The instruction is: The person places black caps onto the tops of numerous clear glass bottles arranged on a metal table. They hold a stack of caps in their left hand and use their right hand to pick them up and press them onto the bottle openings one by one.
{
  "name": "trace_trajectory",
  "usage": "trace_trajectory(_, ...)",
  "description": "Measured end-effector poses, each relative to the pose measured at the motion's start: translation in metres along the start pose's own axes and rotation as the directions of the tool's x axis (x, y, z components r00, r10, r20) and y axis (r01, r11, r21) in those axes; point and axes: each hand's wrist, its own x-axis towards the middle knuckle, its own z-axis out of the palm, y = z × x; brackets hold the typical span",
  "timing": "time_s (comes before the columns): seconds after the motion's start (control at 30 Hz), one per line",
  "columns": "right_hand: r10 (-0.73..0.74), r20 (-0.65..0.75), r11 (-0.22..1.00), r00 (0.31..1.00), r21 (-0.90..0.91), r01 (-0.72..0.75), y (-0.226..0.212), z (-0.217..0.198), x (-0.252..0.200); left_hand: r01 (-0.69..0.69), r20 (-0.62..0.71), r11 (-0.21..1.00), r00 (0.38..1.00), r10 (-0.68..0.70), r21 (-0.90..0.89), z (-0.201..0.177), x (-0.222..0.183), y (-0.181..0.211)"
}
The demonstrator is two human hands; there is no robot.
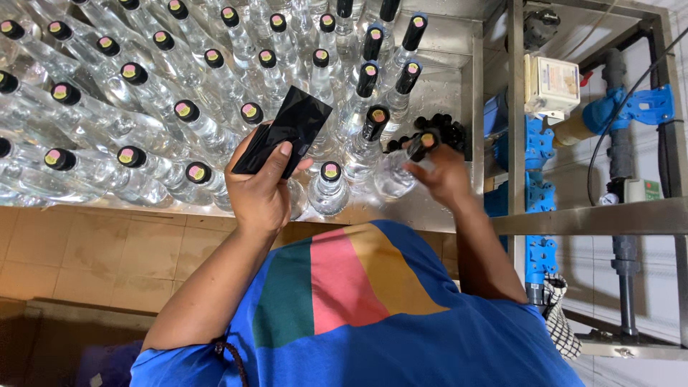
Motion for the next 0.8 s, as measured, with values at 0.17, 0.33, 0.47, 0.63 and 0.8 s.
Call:
trace_trajectory(0.17,0.135,0.297,0.926,0.945,0.302,-0.227,-0.015,-0.054,0.042,0.013,0.004,1.0,1.0,-0.013,0.015,0.0,0.0,-0.002)
trace_trajectory(0.33,0.339,0.483,0.941,0.807,-0.154,-0.303,-0.075,-0.14,0.071,-0.03,0.001,0.999,1.0,0.03,0.017,0.016,-0.01,-0.004)
trace_trajectory(0.47,0.009,0.1,0.987,0.995,0.162,-0.025,-0.127,-0.161,0.1,0.1,0.101,0.99,0.989,-0.11,0.103,0.026,-0.019,-0.011)
trace_trajectory(0.63,-0.45,0.164,0.798,0.878,0.515,0.312,-0.164,-0.101,0.147,0.027,0.209,0.994,0.977,-0.048,0.102,0.039,-0.023,-0.008)
trace_trajectory(0.8,-0.363,0.277,0.748,0.89,0.656,0.101,-0.16,-0.077,0.165,-0.093,0.082,0.996,0.992,0.094,-0.011,0.031,-0.021,-0.021)
